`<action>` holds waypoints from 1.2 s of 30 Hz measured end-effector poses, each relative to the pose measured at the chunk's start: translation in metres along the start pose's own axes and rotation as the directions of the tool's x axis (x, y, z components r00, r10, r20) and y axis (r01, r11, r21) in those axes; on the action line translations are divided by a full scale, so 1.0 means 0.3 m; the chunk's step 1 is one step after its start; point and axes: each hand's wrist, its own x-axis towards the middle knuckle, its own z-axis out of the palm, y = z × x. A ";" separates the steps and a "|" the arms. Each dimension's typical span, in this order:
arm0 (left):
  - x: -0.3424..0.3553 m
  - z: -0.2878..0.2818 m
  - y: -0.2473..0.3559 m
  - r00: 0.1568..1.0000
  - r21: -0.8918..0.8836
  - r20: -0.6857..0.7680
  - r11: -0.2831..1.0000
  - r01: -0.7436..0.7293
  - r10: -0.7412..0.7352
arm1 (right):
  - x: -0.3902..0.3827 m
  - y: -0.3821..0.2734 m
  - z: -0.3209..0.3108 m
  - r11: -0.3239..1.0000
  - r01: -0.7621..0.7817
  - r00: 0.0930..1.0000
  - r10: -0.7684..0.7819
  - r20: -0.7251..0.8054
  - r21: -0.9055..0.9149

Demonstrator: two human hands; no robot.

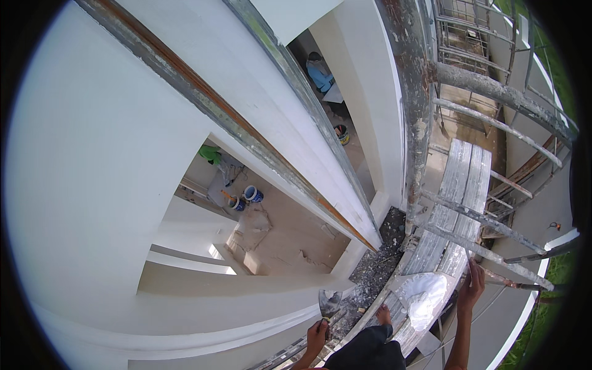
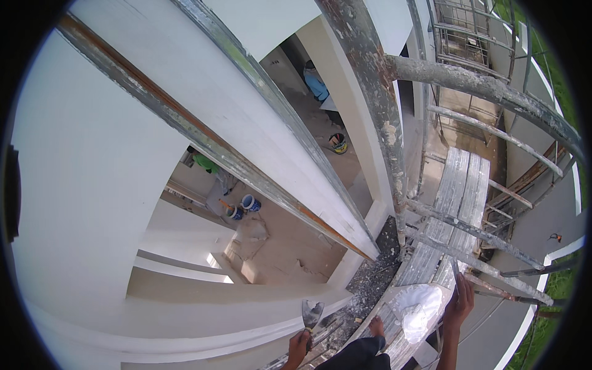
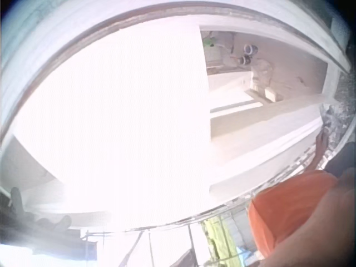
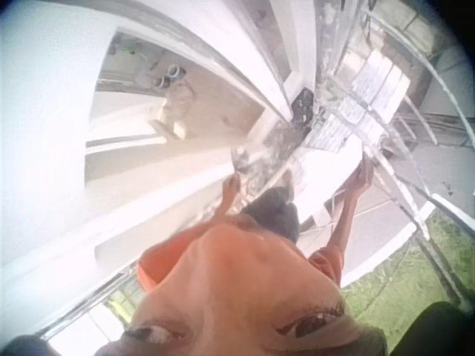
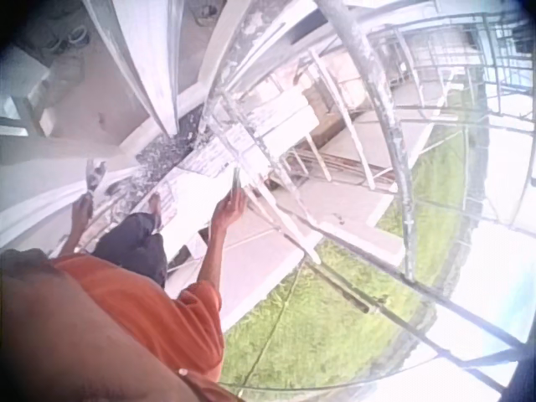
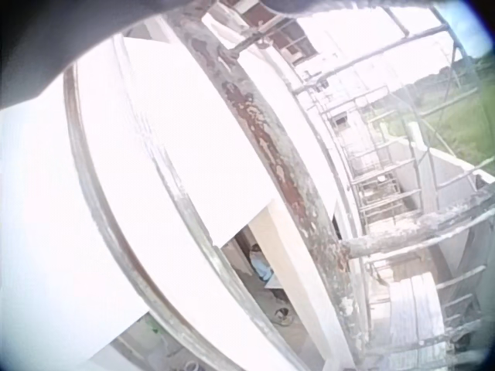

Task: The person applies plaster to a white wall using a trowel and a hawk while standing on scaffolding. They repeatedly scoop plaster from the hawk and smooth it onto the wall surface, occasionally scraping excess material back onto the hawk.

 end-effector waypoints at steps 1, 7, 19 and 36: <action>-0.021 -0.003 0.038 0.998 -0.061 -0.039 0.997 0.039 -0.042 | 0.116 -0.039 0.025 0.998 0.062 0.997 -0.061 -0.044 0.025; -0.110 -0.072 0.210 0.995 0.025 -0.079 0.998 -0.063 0.065 | 0.529 0.000 0.209 0.981 0.194 0.961 -0.193 -0.197 -0.014; -0.256 -0.171 0.012 0.919 -0.711 -0.264 0.703 0.021 -0.294 | 0.637 0.177 0.348 0.825 -0.371 0.902 0.428 0.045 -0.426; -0.352 -0.069 0.186 0.886 -0.752 -0.363 0.651 -0.097 -0.287 | 0.635 0.100 0.331 0.754 -0.372 0.886 0.462 0.035 -0.541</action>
